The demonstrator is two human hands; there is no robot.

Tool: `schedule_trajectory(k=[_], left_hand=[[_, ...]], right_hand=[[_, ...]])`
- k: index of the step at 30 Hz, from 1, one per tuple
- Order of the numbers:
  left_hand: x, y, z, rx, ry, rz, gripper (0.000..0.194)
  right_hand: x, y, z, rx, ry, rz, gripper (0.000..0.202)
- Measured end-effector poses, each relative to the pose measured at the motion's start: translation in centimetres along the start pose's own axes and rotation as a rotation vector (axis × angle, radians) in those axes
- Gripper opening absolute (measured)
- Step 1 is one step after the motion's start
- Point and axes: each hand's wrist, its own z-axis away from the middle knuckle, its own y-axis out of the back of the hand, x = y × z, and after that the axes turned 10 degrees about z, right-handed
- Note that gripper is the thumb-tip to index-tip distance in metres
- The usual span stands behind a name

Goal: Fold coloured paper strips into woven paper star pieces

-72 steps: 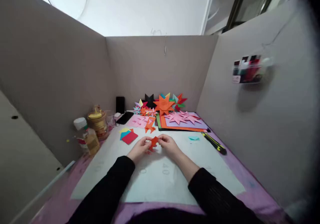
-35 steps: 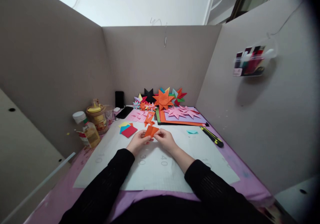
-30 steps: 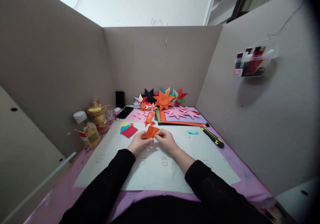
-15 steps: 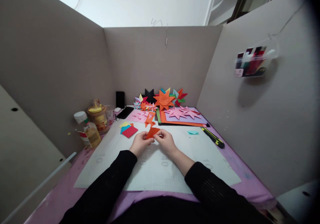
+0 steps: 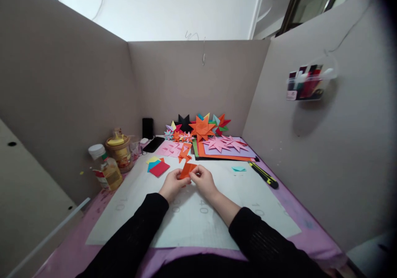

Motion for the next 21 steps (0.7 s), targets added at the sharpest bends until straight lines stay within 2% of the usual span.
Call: schedule_trajectory(k=[9, 21], left_hand=[[-0.23, -0.06, -0.09, 0.032, 0.023, 0.002, 0.035], [-0.34, 0.13, -0.31, 0.059, 0.007, -0.018, 0.032]], right_hand=[[0.13, -0.05, -0.06, 0.018, -0.004, 0.017, 0.008], [0.24, 0.03, -0.03, -0.044, 0.009, 0.002, 0.008]])
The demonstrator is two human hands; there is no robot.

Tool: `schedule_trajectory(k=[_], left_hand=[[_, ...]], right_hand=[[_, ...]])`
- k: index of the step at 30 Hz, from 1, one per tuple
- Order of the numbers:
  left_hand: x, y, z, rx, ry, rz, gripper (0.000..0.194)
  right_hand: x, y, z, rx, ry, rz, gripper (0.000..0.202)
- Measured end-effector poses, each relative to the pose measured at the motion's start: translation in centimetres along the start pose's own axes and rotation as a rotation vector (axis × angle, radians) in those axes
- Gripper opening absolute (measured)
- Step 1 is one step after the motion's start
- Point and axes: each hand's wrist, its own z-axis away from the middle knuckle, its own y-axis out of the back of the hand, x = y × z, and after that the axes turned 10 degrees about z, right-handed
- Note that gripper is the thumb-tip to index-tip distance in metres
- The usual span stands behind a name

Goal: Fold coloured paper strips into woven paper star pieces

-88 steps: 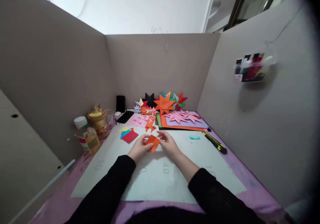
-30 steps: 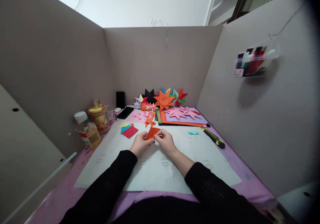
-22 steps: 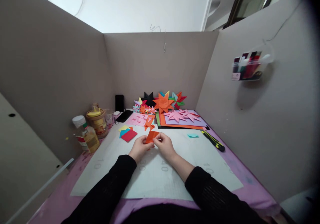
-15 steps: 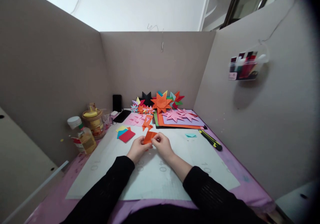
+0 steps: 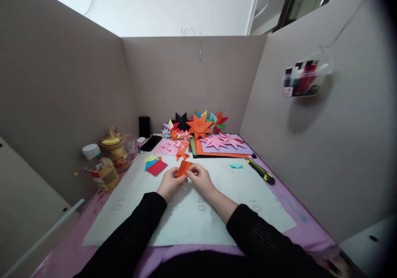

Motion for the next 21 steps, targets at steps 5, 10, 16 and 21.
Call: schedule_trajectory(k=[5, 10, 16, 21], left_hand=[[-0.19, 0.04, -0.06, -0.020, 0.006, 0.001, 0.033], [-0.29, 0.03, -0.06, -0.024, 0.011, 0.014, 0.033], [-0.32, 0.02, 0.09, -0.044, 0.017, 0.036, 0.035], [-0.28, -0.07, 0.19, -0.045, 0.017, 0.064, 0.037]], right_hand=[[0.06, -0.06, 0.02, 0.039, -0.030, 0.037, 0.009], [-0.10, -0.07, 0.12, 0.048, -0.036, 0.027, 0.008], [-0.04, -0.09, 0.10, 0.042, -0.034, 0.029, 0.009], [-0.14, -0.09, 0.06, 0.061, -0.044, 0.039, 0.009]])
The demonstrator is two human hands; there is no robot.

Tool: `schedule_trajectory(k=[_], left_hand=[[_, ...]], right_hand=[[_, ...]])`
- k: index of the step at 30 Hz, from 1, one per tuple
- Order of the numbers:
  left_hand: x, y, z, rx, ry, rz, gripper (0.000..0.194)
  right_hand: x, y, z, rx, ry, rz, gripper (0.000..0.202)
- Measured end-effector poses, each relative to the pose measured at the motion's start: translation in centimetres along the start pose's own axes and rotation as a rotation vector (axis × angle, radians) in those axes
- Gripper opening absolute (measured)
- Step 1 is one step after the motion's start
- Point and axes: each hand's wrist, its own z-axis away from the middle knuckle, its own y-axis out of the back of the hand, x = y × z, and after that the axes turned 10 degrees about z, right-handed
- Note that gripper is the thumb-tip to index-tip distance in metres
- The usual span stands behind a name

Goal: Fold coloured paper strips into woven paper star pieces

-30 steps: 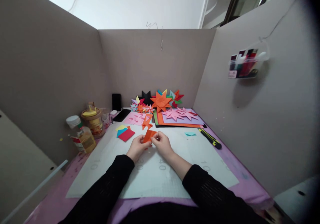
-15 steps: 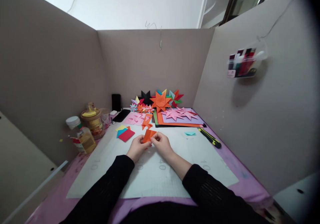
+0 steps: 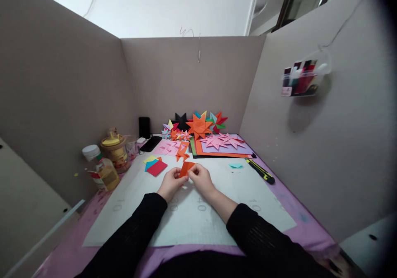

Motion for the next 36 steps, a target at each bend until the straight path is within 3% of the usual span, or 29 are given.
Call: schedule_trajectory(k=[25, 36], left_hand=[[0.0, 0.0, -0.1, 0.024, 0.005, -0.044, 0.032], [0.5, -0.3, -0.2, 0.041, 0.018, -0.077, 0.030]], right_hand=[[-0.5, -0.1, 0.0, -0.042, -0.005, -0.025, 0.007], [0.7, -0.7, 0.0, -0.013, -0.003, -0.114, 0.004]])
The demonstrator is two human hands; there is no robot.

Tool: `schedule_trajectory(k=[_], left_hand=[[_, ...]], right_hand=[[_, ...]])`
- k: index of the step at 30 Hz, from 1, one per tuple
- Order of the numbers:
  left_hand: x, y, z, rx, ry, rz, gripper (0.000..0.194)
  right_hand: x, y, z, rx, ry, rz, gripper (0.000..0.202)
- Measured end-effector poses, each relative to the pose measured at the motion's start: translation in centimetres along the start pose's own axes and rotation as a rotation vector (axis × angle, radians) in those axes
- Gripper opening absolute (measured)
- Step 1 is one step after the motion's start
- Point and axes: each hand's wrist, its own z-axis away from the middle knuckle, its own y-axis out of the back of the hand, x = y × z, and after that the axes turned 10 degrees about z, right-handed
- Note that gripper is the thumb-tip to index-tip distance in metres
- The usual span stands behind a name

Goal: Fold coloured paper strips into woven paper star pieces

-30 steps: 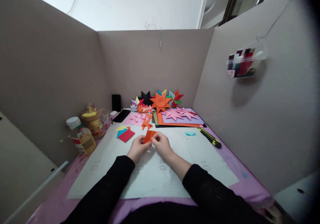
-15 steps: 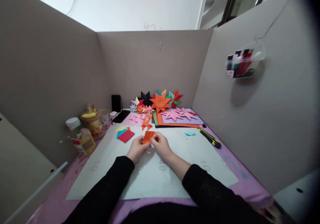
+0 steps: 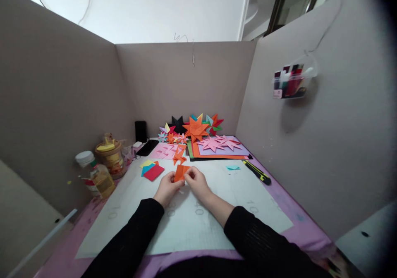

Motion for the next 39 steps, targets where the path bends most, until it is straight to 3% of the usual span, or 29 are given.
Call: schedule_trajectory(k=[4, 6, 11, 21, 39], left_hand=[[0.23, -0.10, -0.01, 0.032, -0.029, -0.004, 0.031], [0.19, -0.10, -0.05, 0.039, -0.058, 0.006, 0.031], [0.09, -0.19, 0.01, 0.027, -0.115, 0.020, 0.029], [0.23, -0.40, 0.10, 0.026, -0.117, -0.005, 0.026], [0.05, -0.16, 0.07, 0.022, -0.120, -0.034, 0.027]], right_hand=[[0.08, -0.38, -0.24, 0.008, -0.081, -0.250, 0.047], [0.13, -0.48, -0.29, -0.019, -0.129, -0.326, 0.058], [0.16, -0.46, -0.19, -0.094, -0.208, -0.388, 0.053], [0.09, -0.29, -0.31, -0.075, -0.198, -0.390, 0.041], [0.35, -0.09, -0.63, -0.040, -0.206, -0.338, 0.043]])
